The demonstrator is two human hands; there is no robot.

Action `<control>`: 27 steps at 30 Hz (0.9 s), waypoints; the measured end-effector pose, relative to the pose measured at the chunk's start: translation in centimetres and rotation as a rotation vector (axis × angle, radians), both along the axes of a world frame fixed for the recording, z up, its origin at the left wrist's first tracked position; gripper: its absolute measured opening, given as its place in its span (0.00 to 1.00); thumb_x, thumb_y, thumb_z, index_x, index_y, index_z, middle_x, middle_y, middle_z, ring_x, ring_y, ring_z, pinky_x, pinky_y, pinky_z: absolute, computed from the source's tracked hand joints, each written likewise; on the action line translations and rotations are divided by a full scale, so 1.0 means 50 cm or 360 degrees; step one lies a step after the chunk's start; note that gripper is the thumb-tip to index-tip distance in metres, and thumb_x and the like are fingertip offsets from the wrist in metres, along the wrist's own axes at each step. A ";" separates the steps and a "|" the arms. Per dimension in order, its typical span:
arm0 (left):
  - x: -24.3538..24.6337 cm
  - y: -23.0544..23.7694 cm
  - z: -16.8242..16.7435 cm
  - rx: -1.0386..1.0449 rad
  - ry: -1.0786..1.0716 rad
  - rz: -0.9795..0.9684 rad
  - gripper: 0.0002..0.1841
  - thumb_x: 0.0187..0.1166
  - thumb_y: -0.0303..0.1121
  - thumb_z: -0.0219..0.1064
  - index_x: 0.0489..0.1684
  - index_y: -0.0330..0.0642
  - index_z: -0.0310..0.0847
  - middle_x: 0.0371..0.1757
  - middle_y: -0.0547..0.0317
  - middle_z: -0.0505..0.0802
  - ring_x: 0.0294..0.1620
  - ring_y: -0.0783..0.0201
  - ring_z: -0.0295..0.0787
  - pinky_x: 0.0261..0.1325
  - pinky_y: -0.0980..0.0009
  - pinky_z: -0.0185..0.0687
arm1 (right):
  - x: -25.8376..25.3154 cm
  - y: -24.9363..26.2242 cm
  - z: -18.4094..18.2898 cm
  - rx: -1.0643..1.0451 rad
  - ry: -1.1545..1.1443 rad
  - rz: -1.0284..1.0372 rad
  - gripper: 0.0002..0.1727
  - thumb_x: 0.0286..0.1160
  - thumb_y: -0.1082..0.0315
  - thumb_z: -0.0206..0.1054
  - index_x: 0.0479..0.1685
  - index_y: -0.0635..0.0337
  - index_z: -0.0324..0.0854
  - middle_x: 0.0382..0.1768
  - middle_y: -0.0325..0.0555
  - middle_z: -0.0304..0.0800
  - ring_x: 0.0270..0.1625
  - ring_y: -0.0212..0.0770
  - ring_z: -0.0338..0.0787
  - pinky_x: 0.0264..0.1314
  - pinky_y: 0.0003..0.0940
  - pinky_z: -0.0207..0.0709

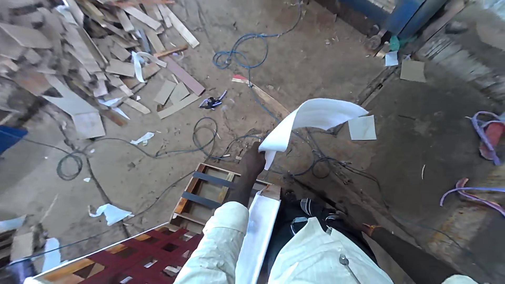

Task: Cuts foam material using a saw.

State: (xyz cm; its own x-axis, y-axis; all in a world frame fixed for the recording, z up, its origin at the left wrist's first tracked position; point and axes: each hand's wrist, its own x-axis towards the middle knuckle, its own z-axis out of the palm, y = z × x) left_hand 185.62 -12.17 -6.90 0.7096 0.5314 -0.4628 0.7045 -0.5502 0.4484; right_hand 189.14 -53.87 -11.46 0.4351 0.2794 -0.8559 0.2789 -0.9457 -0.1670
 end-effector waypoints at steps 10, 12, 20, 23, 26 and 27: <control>0.001 -0.349 0.082 0.0112 -0.0332 -0.0754 0.21 0.76 0.31 0.70 0.69 0.55 0.82 0.57 0.51 0.92 0.52 0.45 0.92 0.48 0.42 0.88 | 0.053 0.232 0.175 0.1540 0.0138 -0.2128 0.33 0.77 0.51 0.73 0.79 0.51 0.68 0.56 0.49 0.90 0.51 0.48 0.94 0.49 0.50 0.91; -0.003 -0.397 0.071 0.0075 -0.0436 -0.0785 0.20 0.76 0.31 0.70 0.68 0.51 0.81 0.59 0.53 0.92 0.56 0.48 0.91 0.51 0.47 0.88 | 0.083 0.255 0.201 0.1452 -0.0066 -0.2096 0.30 0.76 0.57 0.74 0.75 0.53 0.70 0.49 0.49 0.91 0.43 0.45 0.93 0.44 0.47 0.90; -0.316 -0.332 -0.041 0.0331 -0.0103 -0.0106 0.47 0.81 0.69 0.53 0.95 0.46 0.54 0.97 0.54 0.55 0.98 0.51 0.39 0.95 0.38 0.31 | 0.147 0.024 0.114 0.1065 -0.0420 -0.1850 0.38 0.76 0.61 0.71 0.87 0.49 0.59 0.60 0.54 0.86 0.52 0.47 0.92 0.51 0.52 0.89; -0.362 -0.306 -0.098 0.0537 -0.0061 0.0100 0.47 0.77 0.71 0.55 0.94 0.53 0.58 0.95 0.61 0.62 0.95 0.53 0.52 0.93 0.45 0.45 | 0.126 -0.041 0.089 0.0863 -0.0500 -0.1853 0.40 0.74 0.59 0.73 0.87 0.51 0.60 0.61 0.56 0.86 0.53 0.49 0.91 0.52 0.53 0.88; -0.319 -0.278 -0.084 0.0409 -0.0037 0.0333 0.54 0.62 0.80 0.64 0.86 0.49 0.69 0.80 0.55 0.82 0.79 0.53 0.78 0.84 0.50 0.67 | 0.106 -0.059 0.073 0.0822 -0.0446 -0.1931 0.38 0.75 0.58 0.71 0.86 0.50 0.60 0.58 0.55 0.87 0.50 0.47 0.92 0.48 0.51 0.88; -0.308 -0.266 -0.074 0.0344 0.0015 0.0368 0.56 0.58 0.82 0.65 0.83 0.48 0.72 0.74 0.53 0.86 0.72 0.52 0.83 0.79 0.49 0.73 | 0.098 -0.052 0.078 0.0836 -0.0405 -0.1960 0.38 0.77 0.58 0.69 0.87 0.48 0.58 0.59 0.54 0.86 0.50 0.46 0.91 0.47 0.50 0.88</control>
